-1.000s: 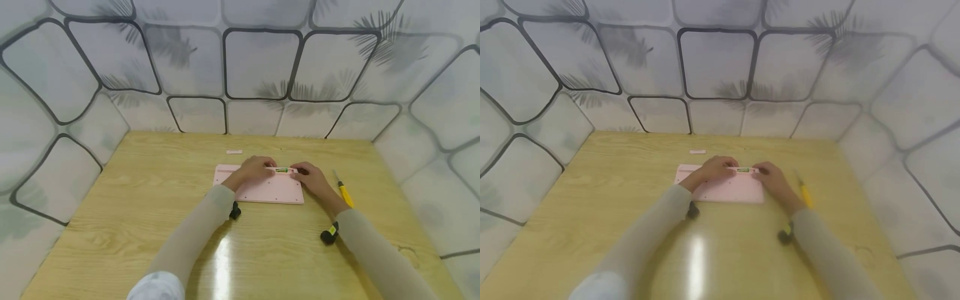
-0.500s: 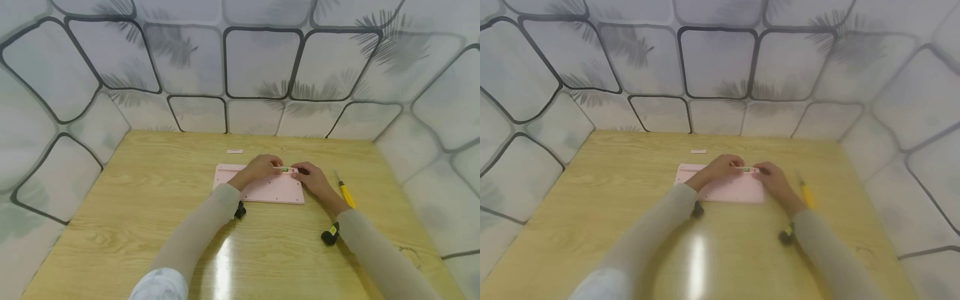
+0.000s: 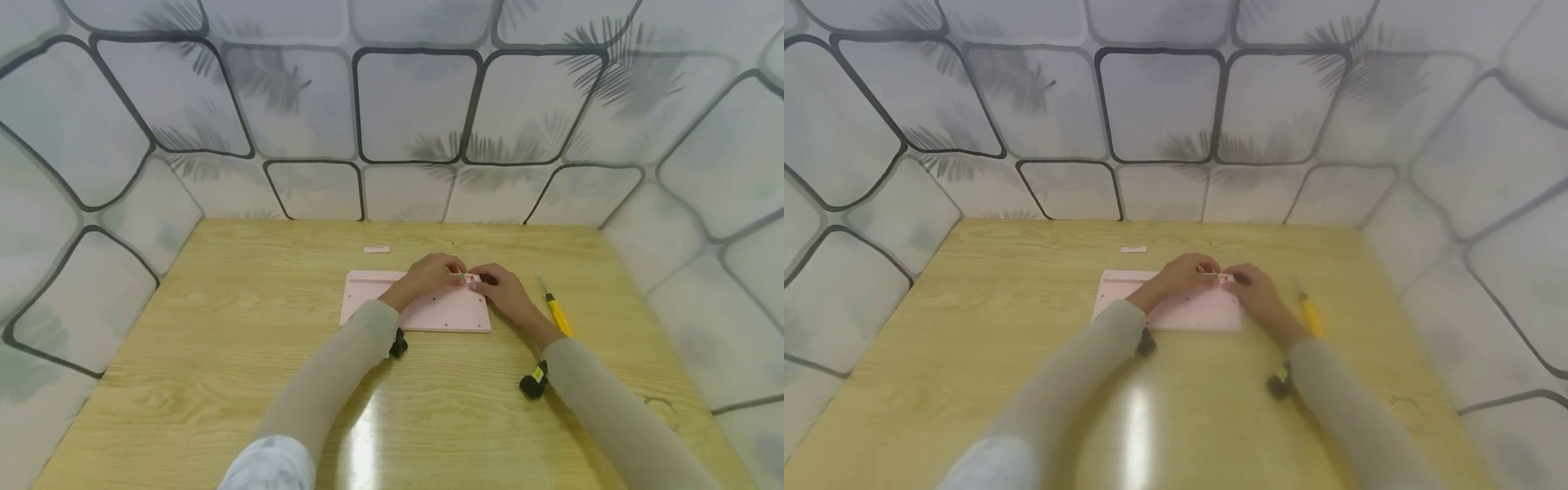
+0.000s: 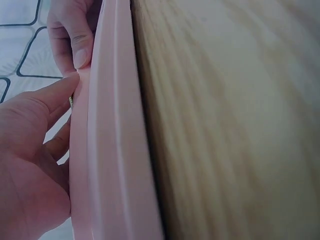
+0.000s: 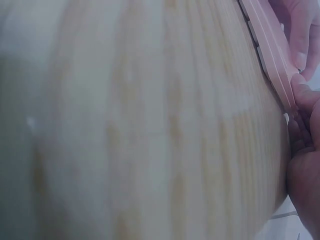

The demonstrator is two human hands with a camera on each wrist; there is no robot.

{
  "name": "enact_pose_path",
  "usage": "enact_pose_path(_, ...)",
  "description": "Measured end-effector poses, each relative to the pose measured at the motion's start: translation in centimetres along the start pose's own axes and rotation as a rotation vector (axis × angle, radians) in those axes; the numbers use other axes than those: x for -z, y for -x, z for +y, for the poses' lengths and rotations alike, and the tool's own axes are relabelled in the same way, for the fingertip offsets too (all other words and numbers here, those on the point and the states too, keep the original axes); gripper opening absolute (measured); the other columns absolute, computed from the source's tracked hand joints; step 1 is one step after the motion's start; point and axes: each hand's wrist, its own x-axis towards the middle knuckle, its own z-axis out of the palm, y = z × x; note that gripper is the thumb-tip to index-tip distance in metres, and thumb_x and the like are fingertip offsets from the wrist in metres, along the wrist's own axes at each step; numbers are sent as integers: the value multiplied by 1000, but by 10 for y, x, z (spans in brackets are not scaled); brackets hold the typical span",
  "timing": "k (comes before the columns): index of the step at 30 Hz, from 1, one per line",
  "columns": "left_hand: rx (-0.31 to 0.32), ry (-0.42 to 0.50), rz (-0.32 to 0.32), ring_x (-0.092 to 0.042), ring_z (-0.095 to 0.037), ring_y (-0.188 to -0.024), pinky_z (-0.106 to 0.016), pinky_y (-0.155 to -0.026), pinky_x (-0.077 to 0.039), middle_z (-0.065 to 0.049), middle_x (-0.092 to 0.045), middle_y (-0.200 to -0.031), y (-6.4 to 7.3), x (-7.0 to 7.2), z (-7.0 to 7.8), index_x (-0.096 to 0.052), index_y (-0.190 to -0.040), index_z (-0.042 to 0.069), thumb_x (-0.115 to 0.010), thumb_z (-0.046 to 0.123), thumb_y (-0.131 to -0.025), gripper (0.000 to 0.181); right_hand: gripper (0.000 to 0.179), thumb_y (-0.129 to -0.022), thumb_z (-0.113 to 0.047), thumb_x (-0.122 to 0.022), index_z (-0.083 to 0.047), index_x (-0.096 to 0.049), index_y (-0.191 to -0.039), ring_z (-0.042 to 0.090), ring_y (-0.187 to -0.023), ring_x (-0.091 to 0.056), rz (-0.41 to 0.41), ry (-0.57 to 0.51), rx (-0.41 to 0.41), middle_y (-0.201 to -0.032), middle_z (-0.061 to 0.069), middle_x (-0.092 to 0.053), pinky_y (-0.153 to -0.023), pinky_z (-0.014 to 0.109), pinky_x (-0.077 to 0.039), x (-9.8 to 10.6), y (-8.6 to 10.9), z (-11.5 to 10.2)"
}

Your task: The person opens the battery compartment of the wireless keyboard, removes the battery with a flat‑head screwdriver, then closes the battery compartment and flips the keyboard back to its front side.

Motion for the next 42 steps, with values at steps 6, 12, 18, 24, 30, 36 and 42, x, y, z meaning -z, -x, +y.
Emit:
enact_pose_path(6,5,31,5,-63,-11,-102,-35,-91,-50,6,-69,-113,-1,-1,-4,-71,-121,24,-66,32,-99,25,40,-98,-33,-67,-11,-64,-131,30,-122,-54,-14,-13,-28,-134,12,-58,-104,48,-43,-1,0,0)
enact_pose_path(12,-20,70,-1,-64,-10,-104,-34,-92,-51,8,-72,-113,0,1,-5,-74,-118,23,-65,28,-100,21,37,-99,-32,-65,-13,-63,-132,29,-117,-55,-16,16,-23,-133,11,-58,-99,45,-45,-1,1,0)
enact_pose_path(18,-30,87,4,-63,-11,-106,-34,-93,-51,8,-71,-115,0,2,-6,-74,-117,24,-64,28,-101,20,38,-100,-32,-65,-12,-63,-132,29,-116,-55,-8,25,-18,-133,12,-59,-99,45,-45,0,1,-2)
enact_pose_path(24,-52,164,20,-63,-12,-109,-34,-96,-50,5,-71,-117,2,3,-6,-75,-117,22,-64,26,-100,20,37,-99,-31,-66,-12,-64,-131,30,-114,-56,-3,38,-16,-131,12,-60,-97,45,-45,0,1,1)
enact_pose_path(30,-77,201,24,-63,-10,-111,-30,-96,-50,4,-70,-121,1,2,-8,-73,-121,20,-63,28,-101,23,38,-99,-32,-65,-11,-64,-131,30,-116,-55,-1,29,-11,-132,12,-59,-99,47,-45,-1,1,2)
enact_pose_path(36,-78,360,24,-65,-16,-101,-30,-85,-55,-4,-68,-123,1,5,-11,-67,-129,11,-60,27,-103,31,37,-100,-31,-65,-12,-63,-131,30,-118,-55,-9,12,-17,-133,12,-59,-101,48,-44,-1,2,0)
enact_pose_path(42,-88,454,59,-63,-19,-116,-35,-95,-52,-7,-65,-131,2,9,-12,-63,-133,6,-60,28,-103,37,36,-100,-29,-65,-11,-63,-131,30,-117,-56,-1,21,-20,-132,12,-59,-101,47,-45,-1,1,0)
